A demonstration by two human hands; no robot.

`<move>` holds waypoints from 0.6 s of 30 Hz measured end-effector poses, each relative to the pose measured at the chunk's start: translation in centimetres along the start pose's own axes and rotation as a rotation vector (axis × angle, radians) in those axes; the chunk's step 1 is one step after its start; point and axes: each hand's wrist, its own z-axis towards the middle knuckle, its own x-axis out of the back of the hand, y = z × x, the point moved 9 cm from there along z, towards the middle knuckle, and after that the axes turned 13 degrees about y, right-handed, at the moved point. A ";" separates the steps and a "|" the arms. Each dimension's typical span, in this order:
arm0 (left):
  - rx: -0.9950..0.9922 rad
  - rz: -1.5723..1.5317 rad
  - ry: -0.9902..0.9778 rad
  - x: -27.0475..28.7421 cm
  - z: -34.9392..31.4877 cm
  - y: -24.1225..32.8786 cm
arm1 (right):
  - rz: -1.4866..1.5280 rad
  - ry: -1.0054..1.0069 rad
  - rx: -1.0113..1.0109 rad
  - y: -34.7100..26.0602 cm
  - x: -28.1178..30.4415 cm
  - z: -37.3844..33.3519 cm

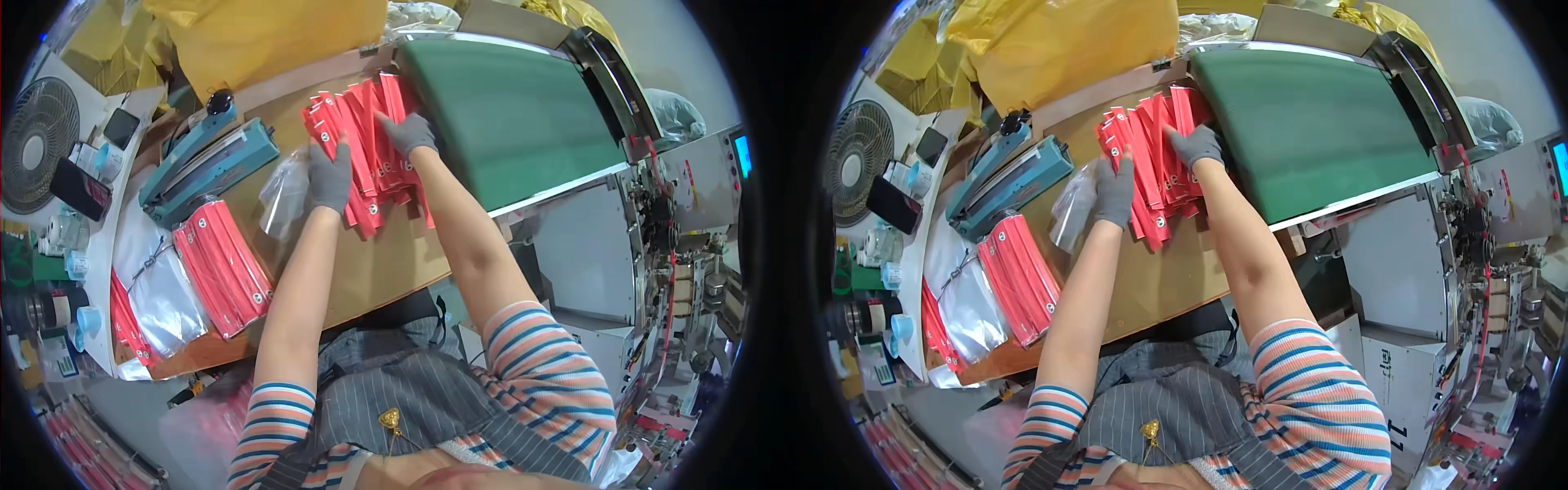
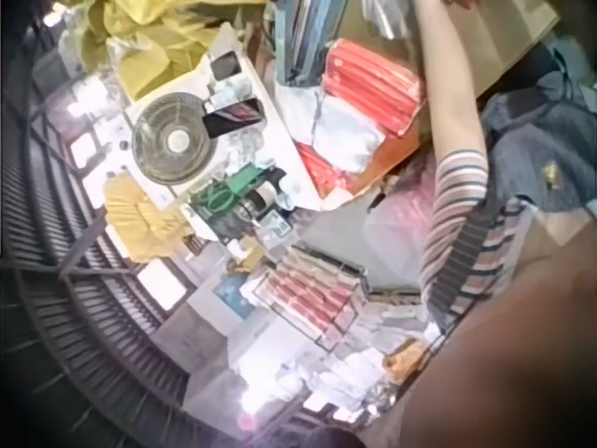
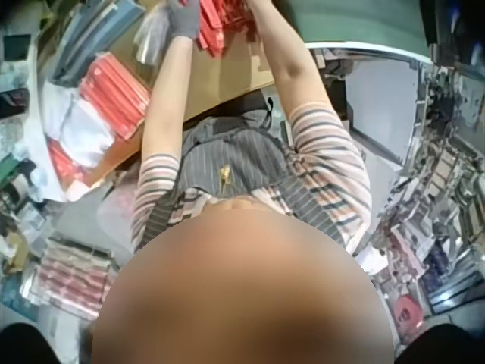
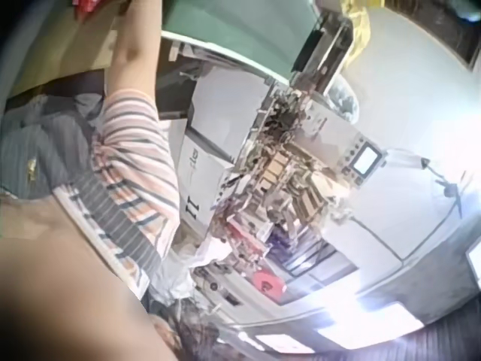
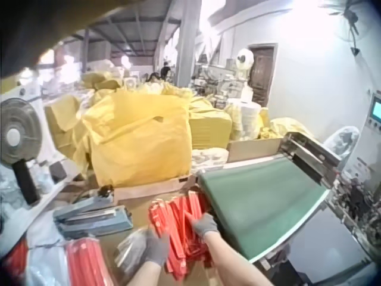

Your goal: Packaging bundles of red items into plastic bags and sealing them using a heat sealing machine.

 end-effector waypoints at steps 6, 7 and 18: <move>0.454 -0.434 -0.138 0.0 3.4 -5.7 | 0.732 -0.543 0.024 -7.2 -6.0 -8.1; 0.360 -0.287 -0.045 2.5 4.7 -7.1 | 0.730 -0.574 0.037 -8.1 -6.6 -9.6; -0.234 -0.449 -0.354 15.0 -5.3 12.0 | 1.388 -0.728 0.474 -15.2 5.5 -20.5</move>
